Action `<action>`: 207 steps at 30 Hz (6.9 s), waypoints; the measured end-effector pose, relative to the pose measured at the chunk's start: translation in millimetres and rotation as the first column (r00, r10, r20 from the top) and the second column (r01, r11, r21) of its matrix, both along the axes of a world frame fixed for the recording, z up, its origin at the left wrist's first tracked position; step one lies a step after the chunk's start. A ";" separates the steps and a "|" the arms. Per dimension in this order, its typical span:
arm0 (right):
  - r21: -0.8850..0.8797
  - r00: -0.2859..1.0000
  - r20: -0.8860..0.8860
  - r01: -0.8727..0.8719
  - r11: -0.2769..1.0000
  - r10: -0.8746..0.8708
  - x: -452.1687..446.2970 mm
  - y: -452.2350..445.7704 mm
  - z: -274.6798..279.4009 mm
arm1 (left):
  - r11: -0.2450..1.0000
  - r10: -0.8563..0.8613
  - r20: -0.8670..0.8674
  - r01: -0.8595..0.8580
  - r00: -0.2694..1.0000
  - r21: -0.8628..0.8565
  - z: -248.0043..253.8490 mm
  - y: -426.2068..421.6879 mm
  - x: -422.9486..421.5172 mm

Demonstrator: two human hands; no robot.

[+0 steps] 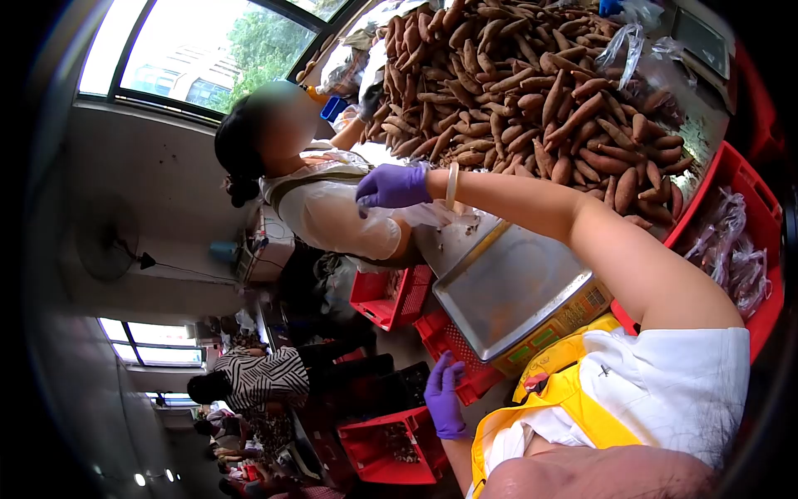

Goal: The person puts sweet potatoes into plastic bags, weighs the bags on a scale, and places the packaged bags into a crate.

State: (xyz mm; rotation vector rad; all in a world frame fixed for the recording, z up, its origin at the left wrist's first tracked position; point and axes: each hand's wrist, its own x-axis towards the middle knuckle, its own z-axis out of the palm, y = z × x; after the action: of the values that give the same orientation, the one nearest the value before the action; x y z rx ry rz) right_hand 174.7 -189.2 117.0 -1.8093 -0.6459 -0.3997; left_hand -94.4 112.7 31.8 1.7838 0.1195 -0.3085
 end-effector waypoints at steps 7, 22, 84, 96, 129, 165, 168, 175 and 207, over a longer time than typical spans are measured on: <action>-0.010 0.931 0.033 -0.363 0.932 0.363 -54.1 4.7 83.3 | 0.986 -0.114 0.327 0.067 0.938 0.152 5.4 -3.5 84.0; 0.190 0.837 -0.490 -0.169 0.967 0.243 -208.6 -82.7 -57.9 | 0.911 -0.361 0.434 0.214 0.826 0.352 -60.3 -93.2 127.8; 0.578 0.823 -0.568 0.404 0.709 -0.005 -324.0 -21.0 -136.2 | 0.890 -0.247 0.012 0.222 0.969 0.398 -68.9 13.0 104.6; 0.631 0.770 -0.631 0.440 0.638 0.093 -333.2 -29.3 -121.1 | 0.919 -0.369 -0.061 0.354 0.927 -0.176 -25.2 -41.1 90.8; -0.643 0.831 0.255 0.527 0.556 -0.494 -256.4 90.5 -164.5 | 0.718 -0.432 -0.097 0.277 0.897 -0.639 26.0 -51.5 15.1; -0.747 -0.349 0.010 0.620 -0.239 -0.937 -227.1 -377.4 -297.8 | 0.974 -0.095 -0.304 0.024 0.948 -0.227 21.9 -81.7 28.9; -0.655 -0.379 -0.286 0.748 -0.109 -0.880 -221.1 -391.1 -298.6 | 0.975 -0.075 -0.304 0.006 0.950 -0.221 19.1 -81.1 29.5; -0.558 0.459 0.175 0.775 0.297 -0.871 -142.4 -304.5 -181.1 | 0.980 -0.081 -0.314 0.018 0.946 -0.201 7.0 -92.0 30.0; -0.568 0.910 -0.384 -0.099 0.817 -0.157 -196.0 24.1 -103.0 | 0.710 0.074 0.228 0.109 0.971 -0.695 27.8 -60.7 47.0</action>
State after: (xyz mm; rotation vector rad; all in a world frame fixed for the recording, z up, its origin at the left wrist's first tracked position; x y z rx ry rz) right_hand -21.3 -165.1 13.9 -2.3943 -0.4574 0.2052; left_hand -47.4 52.0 59.6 1.0319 -0.1780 -0.1160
